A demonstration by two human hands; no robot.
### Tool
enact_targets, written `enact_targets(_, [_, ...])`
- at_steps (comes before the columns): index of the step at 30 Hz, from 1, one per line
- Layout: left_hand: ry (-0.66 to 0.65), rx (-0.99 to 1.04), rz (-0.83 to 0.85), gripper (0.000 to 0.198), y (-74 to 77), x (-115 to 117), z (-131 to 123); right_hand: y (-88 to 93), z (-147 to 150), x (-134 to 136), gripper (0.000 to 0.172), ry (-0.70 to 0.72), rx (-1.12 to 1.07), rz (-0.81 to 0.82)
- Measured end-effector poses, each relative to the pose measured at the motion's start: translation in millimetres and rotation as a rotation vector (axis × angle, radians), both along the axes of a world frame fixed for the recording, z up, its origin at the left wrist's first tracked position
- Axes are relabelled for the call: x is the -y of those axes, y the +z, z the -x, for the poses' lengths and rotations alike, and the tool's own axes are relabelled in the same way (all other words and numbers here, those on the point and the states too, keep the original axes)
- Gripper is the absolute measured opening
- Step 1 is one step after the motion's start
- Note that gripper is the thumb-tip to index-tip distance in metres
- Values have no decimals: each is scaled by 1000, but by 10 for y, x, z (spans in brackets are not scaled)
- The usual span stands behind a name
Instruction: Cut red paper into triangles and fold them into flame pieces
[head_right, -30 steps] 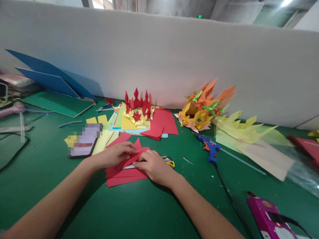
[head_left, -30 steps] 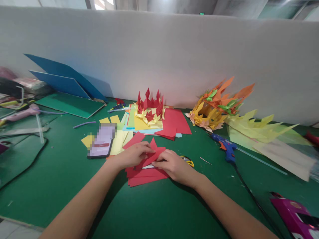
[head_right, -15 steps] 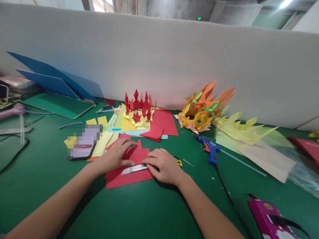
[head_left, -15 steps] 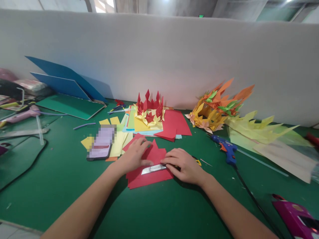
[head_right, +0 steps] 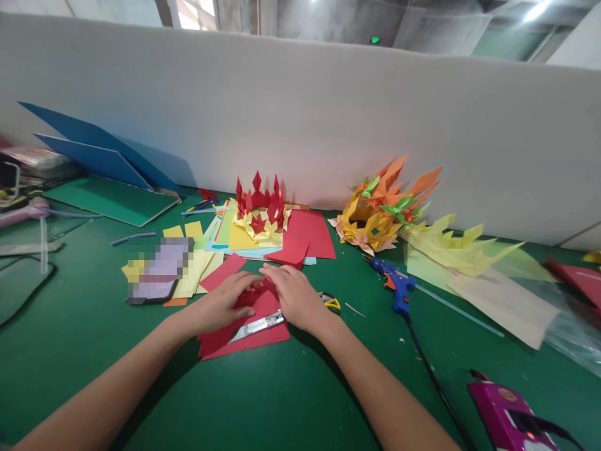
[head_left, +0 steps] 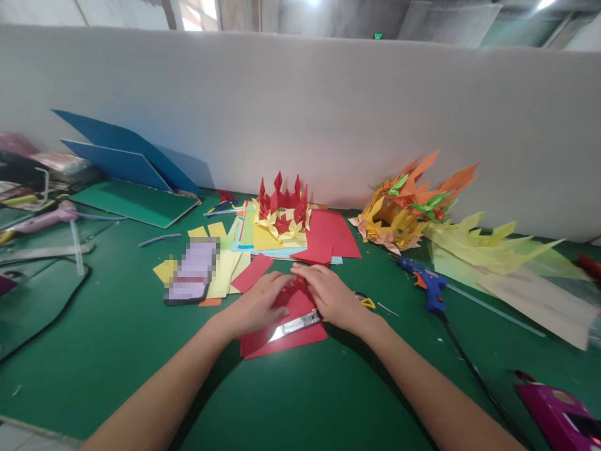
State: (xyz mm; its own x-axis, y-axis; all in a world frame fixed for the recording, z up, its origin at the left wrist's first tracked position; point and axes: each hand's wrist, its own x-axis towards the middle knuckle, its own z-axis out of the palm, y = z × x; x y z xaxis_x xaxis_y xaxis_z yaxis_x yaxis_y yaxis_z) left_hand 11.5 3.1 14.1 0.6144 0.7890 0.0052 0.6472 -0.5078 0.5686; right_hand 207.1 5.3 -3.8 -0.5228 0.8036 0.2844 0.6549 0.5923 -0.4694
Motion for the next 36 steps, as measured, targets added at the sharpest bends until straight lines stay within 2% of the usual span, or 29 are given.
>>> enact_targets(2, [-44,45,-23,45,0,9,-4,34,57,-38,55,40,53,29])
enact_targets(5, [-89,90,-66,35,12,21,-10,53,116,-64,56,28,106,35])
enact_targets(9, [-49,89,-120,20,29,-24,19,31,121,-59,53,-19,105,-8])
enact_targets(12, [69,102,-259,23,19,-124,106,2,115,-50,46,-59,57,-20])
enact_targets(14, [223,67,-365,25,1,-206,190,-16,118,-46,39,-92,-9,-11])
enact_targets(16, [348,-30,-420,25,-20,-278,270,-25,119,-44,31,-110,-96,-4])
enact_targets(19, [452,-205,-472,21,-44,-328,334,1,109,-43,20,-109,-215,-43])
enact_targets(22, [431,-256,-526,15,-55,-311,312,63,62,-57,20,-144,-303,-131])
enact_targets(27, [247,-195,-484,19,-80,-279,234,105,-115,-154,28,-349,-336,-278])
enact_targets(33, [289,-309,-538,32,-74,-316,264,41,-185,-202,34,-578,-13,-335])
enact_targets(36, [332,-378,-568,32,-77,-319,298,64,-94,-136,34,-508,69,-343])
